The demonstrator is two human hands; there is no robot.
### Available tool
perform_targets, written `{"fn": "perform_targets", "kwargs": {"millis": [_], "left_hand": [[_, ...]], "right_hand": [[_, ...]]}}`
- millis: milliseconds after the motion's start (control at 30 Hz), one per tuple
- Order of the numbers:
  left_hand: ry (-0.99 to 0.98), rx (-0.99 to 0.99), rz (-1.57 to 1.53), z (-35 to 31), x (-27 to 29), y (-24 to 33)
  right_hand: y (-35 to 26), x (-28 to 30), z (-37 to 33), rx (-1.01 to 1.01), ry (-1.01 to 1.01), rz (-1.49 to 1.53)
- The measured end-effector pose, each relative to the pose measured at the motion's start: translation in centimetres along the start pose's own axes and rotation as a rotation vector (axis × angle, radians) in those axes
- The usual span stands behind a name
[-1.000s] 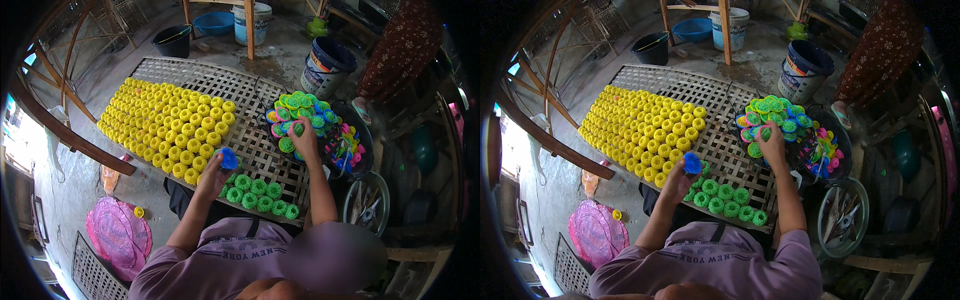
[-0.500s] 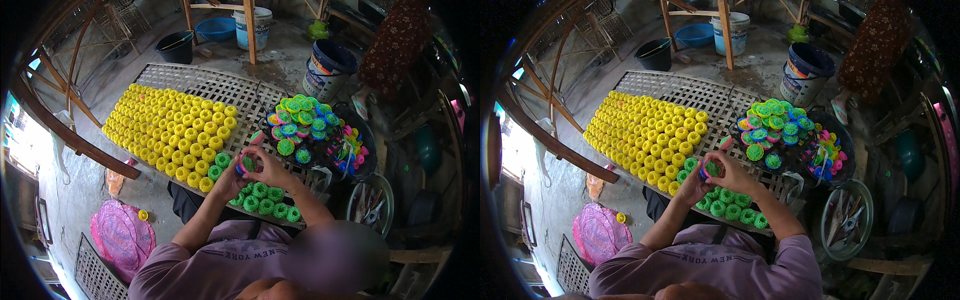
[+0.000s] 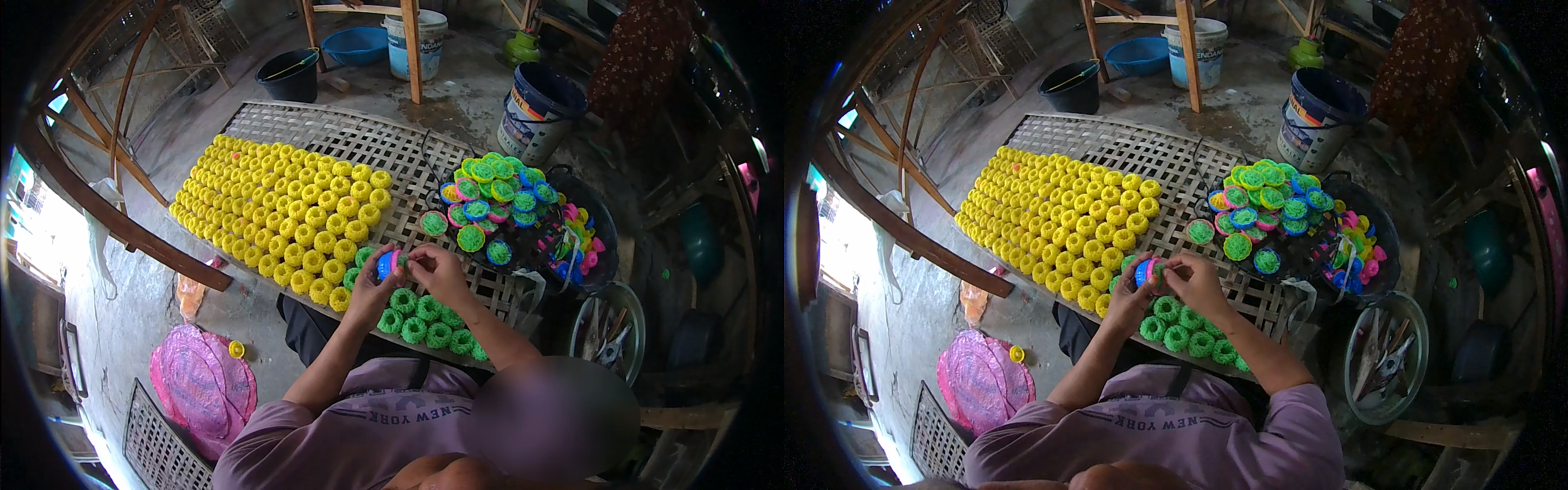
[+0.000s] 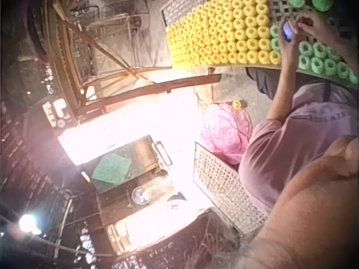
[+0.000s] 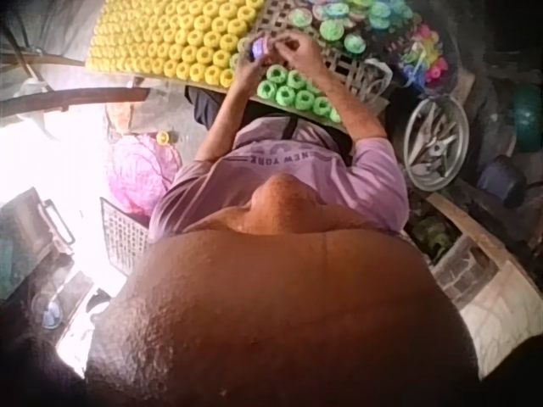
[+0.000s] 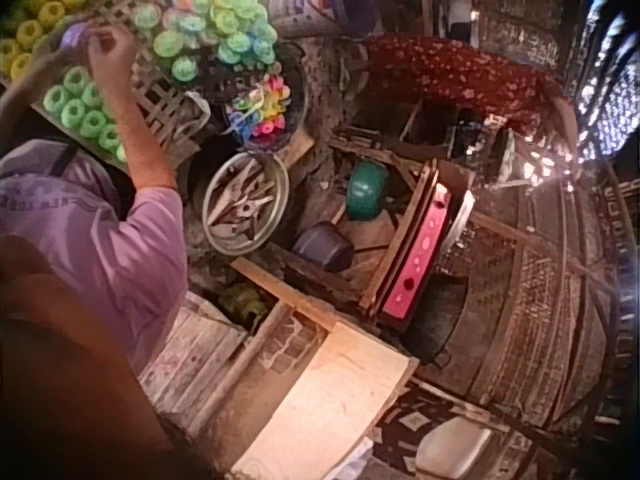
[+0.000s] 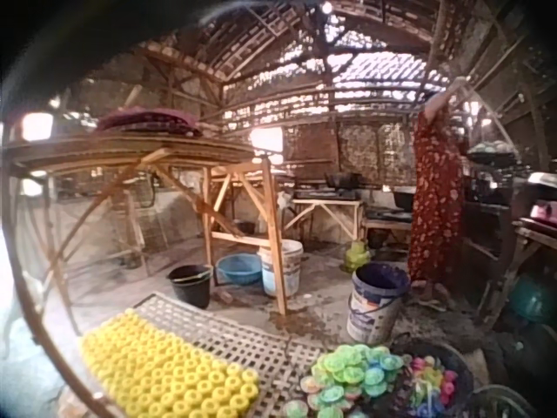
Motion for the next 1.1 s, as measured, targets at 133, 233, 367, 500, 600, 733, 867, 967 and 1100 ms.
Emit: {"fn": "perform_targets", "kwargs": {"millis": [133,233,367,500,600,733,867,967,1100], "left_hand": [[0.079,-0.08,-0.057,-0.4,0.7,0.6],[0.116,-0.142,0.08,-0.7,0.8,1.5],[0.065,-0.183,0.228,-0.8,0.2,2.1],[0.178,-0.209,0.246,-0.1,2.1,3.4],[0.255,-0.268,0.233,0.0,3.7,4.7],[0.258,-0.261,0.244,0.0,4.1,5.0],[0.266,-0.225,0.27,0.0,4.1,4.3],[0.258,-0.228,0.268,0.5,4.3,3.8],[0.258,-0.123,0.143,1.5,4.9,2.4]], "right_hand": [[3.6,-0.1,-0.9,-0.399,0.113,0.684],[4.6,-0.4,-1.5,-0.486,0.109,0.896],[6.0,1.0,-0.5,-0.334,0.048,0.367],[6.8,3.1,0.5,-0.167,-0.022,-0.297],[8.0,3.2,0.7,-0.175,-0.068,-0.494],[8.8,2.0,0.6,-0.186,-0.099,-0.525],[8.0,0.9,0.1,-0.116,-0.242,-0.632],[5.9,1.7,0.9,0.129,-0.208,-0.802],[5.5,4.1,5.7,0.296,-0.223,-1.309]]}}
Point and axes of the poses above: each hand's wrist, its own z-axis towards the middle knuckle, its own x-axis out of the back of the hand, y = z × x, the point moved 7 cm from there along z, towards the middle knuckle, and after that the axes turned 9 degrees about x, right-handed, at the moved point
